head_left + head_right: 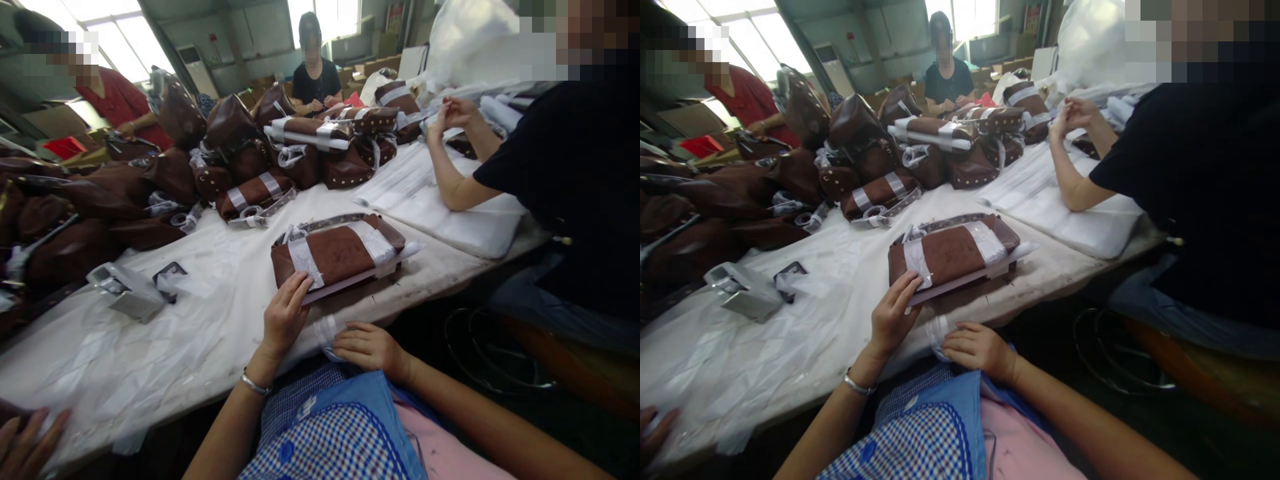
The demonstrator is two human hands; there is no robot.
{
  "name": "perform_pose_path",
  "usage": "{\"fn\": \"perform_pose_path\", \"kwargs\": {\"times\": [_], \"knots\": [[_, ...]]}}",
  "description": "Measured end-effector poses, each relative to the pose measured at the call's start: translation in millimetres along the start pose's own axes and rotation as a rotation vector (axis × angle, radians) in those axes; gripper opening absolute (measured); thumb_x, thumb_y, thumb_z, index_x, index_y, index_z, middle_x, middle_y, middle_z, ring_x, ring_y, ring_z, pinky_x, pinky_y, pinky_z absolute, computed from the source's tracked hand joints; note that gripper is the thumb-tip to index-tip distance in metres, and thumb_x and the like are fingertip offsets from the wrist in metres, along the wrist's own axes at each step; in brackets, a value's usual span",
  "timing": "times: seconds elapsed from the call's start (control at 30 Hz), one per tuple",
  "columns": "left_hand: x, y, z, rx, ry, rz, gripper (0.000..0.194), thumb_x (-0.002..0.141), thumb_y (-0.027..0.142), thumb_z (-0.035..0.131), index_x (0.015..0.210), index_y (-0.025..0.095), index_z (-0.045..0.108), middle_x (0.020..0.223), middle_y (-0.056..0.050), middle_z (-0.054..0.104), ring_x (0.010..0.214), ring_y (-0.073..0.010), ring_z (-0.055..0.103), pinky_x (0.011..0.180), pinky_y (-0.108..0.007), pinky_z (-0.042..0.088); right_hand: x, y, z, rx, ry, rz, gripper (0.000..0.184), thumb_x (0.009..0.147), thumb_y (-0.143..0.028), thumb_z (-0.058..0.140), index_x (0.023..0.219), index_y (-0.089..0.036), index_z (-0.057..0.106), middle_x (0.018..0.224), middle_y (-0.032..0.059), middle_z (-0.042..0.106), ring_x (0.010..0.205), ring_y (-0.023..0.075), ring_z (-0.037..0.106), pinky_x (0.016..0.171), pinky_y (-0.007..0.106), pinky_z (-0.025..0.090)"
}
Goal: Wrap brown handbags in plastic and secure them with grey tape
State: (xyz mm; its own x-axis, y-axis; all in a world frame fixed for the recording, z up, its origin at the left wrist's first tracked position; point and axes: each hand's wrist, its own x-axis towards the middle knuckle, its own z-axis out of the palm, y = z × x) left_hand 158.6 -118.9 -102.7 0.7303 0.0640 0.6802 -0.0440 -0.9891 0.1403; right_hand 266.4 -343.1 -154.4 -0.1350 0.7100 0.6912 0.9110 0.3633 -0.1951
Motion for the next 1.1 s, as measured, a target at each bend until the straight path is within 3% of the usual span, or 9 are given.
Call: {"fn": "perform_pose_path", "kwargs": {"times": [0.1, 0.2, 0.43, 0.5, 0.57, 0.7, 0.77, 0.93, 1.1], "knots": [[-5, -3, 3.4, 0.011, -0.003, 0.014, 0.053, 0.090, 0.009, 0.059, 0.141, 0.020, 0.049, 0.139, -0.011, 0.059, 0.133, -0.0240, 0.053, 0.110, -0.040, 0.049, 0, 0, -4, 0.093, -0.010, -0.058, 0.021, 0.097, -0.015, 0.056, 0.115, -0.014, 0.067, 0.108, 0.0091, 0.076, 0.107, 0.0189, 0.069, 0.097, 0.036, 0.056], [-10, -7, 6.3, 0.019, -0.018, 0.034, 0.053, 0.090, 0.009, 0.059, 0.141, 0.019, 0.049, 0.140, -0.012, 0.058, 0.134, -0.0243, 0.052, 0.112, -0.041, 0.047, -1, -5, -12, 0.188, -0.033, 0.041, 0.026, 0.097, -0.015, 0.057, 0.121, -0.014, 0.066, 0.111, 0.0098, 0.075, 0.108, 0.0190, 0.068, 0.092, 0.030, 0.059], [-18, -11, 13.9, 0.006, 0.000, 0.029, 0.055, 0.088, 0.004, 0.055, 0.141, 0.018, 0.048, 0.139, -0.013, 0.058, 0.136, -0.0237, 0.050, 0.112, -0.042, 0.047, -8, -35, -21, 0.387, 0.082, 0.701, 0.032, 0.096, -0.018, 0.061, 0.127, -0.026, 0.064, 0.118, 0.0079, 0.071, 0.101, 0.0195, 0.072, 0.092, 0.034, 0.061], [-19, -11, 15.2, -0.002, -0.001, 0.021, 0.056, 0.088, 0.003, 0.055, 0.141, 0.017, 0.048, 0.140, -0.013, 0.058, 0.136, -0.0239, 0.049, 0.112, -0.042, 0.046, -10, -41, -21, 0.518, 0.068, 0.804, 0.041, 0.096, -0.020, 0.060, 0.137, -0.026, 0.055, 0.119, 0.0084, 0.070, 0.095, 0.0191, 0.073, 0.087, 0.034, 0.063], [-19, -11, 15.8, -0.008, -0.002, 0.019, 0.056, 0.087, 0.002, 0.056, 0.140, 0.017, 0.049, 0.141, -0.014, 0.057, 0.137, -0.0242, 0.049, 0.113, -0.043, 0.045, -13, -42, -21, 0.514, 0.014, 0.742, 0.045, 0.099, -0.017, 0.051, 0.144, -0.025, 0.048, 0.126, 0.0104, 0.067, 0.104, 0.0201, 0.071, 0.090, 0.036, 0.062], [-21, -11, 16.1, -0.015, -0.001, 0.024, 0.056, 0.086, 0.002, 0.056, 0.140, 0.016, 0.048, 0.141, -0.013, 0.057, 0.138, -0.0243, 0.048, 0.113, -0.043, 0.045, -16, -28, -13, 0.031, -0.157, 0.345, 0.043, 0.101, -0.019, 0.047, 0.144, -0.025, 0.051, 0.136, 0.0104, 0.062, 0.127, 0.0232, 0.057, 0.108, 0.044, 0.049], [-21, -10, 16.3, -0.013, -0.003, 0.020, 0.057, 0.086, 0.002, 0.056, 0.141, 0.016, 0.048, 0.141, -0.013, 0.057, 0.138, -0.0240, 0.047, 0.114, -0.043, 0.045, -13, -18, -5, -0.121, -0.174, 0.191, 0.040, 0.102, -0.025, 0.048, 0.142, -0.022, 0.053, 0.138, 0.0112, 0.061, 0.131, 0.0245, 0.053, 0.111, 0.046, 0.044], [-22, -10, 15.5, 0.003, 0.021, 0.032, 0.054, 0.088, 0.001, 0.052, 0.140, 0.016, 0.049, 0.141, -0.012, 0.058, 0.137, -0.0224, 0.048, 0.113, -0.043, 0.045, 5, -4, 12, -0.043, -0.075, -0.028, 0.030, 0.103, -0.018, 0.044, 0.124, -0.016, 0.064, 0.118, 0.0094, 0.073, 0.122, 0.0194, 0.062, 0.108, 0.043, 0.047], [-22, -11, 13.6, 0.031, 0.004, 0.055, 0.051, 0.092, 0.003, 0.048, 0.141, 0.016, 0.049, 0.141, -0.011, 0.058, 0.139, -0.0215, 0.046, 0.114, -0.042, 0.046, 8, -5, 15, 0.051, -0.026, -0.015, 0.027, 0.103, -0.022, 0.044, 0.118, -0.015, 0.067, 0.108, 0.0095, 0.076, 0.111, 0.0165, 0.068, 0.098, 0.033, 0.055]]}}
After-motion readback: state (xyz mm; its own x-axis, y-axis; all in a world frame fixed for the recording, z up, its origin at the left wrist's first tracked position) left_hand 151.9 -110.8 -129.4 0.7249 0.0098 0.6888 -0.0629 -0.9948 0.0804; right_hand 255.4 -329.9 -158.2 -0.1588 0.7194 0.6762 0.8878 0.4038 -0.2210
